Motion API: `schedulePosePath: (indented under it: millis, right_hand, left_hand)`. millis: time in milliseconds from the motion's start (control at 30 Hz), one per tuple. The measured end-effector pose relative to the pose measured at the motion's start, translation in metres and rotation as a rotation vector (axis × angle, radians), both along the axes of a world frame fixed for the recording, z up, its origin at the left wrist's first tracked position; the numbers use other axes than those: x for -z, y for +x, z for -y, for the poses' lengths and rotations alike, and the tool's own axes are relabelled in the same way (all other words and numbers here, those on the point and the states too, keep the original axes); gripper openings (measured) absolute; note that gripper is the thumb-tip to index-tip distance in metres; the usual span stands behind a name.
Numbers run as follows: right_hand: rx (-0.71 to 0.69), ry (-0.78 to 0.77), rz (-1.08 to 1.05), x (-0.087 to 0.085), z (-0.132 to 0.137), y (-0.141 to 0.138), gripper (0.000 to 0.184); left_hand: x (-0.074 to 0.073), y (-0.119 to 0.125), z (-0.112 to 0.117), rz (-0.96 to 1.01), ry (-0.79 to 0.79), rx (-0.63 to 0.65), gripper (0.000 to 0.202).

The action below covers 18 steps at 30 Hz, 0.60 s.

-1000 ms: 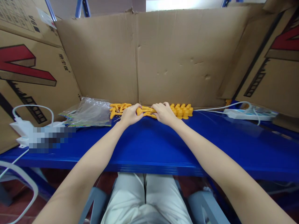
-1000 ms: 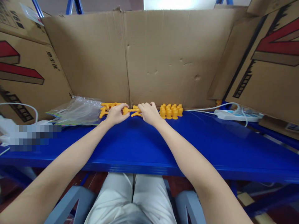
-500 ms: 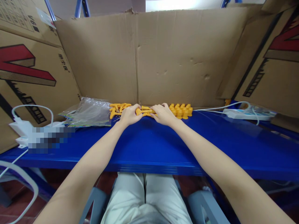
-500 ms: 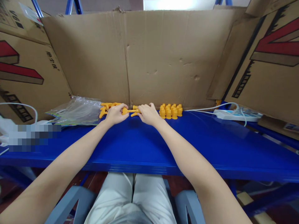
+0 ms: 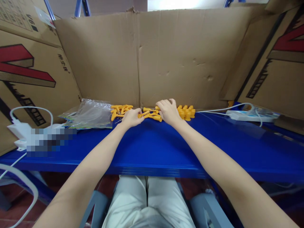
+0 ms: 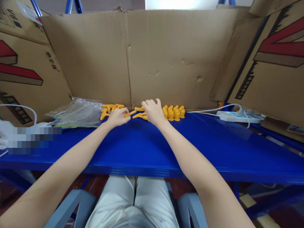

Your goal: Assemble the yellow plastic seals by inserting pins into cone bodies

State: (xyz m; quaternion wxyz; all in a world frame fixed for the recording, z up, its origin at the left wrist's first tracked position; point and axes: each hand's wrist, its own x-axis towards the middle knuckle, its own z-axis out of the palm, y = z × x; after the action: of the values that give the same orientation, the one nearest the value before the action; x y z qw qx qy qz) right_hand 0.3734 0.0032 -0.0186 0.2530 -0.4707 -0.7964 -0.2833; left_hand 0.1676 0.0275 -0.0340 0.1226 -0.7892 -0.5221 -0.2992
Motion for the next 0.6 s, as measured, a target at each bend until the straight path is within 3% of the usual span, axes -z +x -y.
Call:
schedulePosePath:
  millis: [300, 433, 600]
  right_hand:
    - [0.035, 0.058, -0.139, 0.003, -0.017, 0.015, 0.021]
    - [0.034, 0.067, -0.142, 0.004, -0.018, 0.017, 0.021]
    - [0.059, 0.047, -0.139, 0.005, -0.019, 0.018, 0.022]
  left_hand:
    - [0.005, -0.037, -0.026, 0.260, -0.019, -0.274, 0.031]
    - [0.009, -0.051, -0.032, 0.207, -0.004, -0.266, 0.048]
    - [0.023, -0.053, -0.036, 0.096, -0.143, -0.283, 0.076]
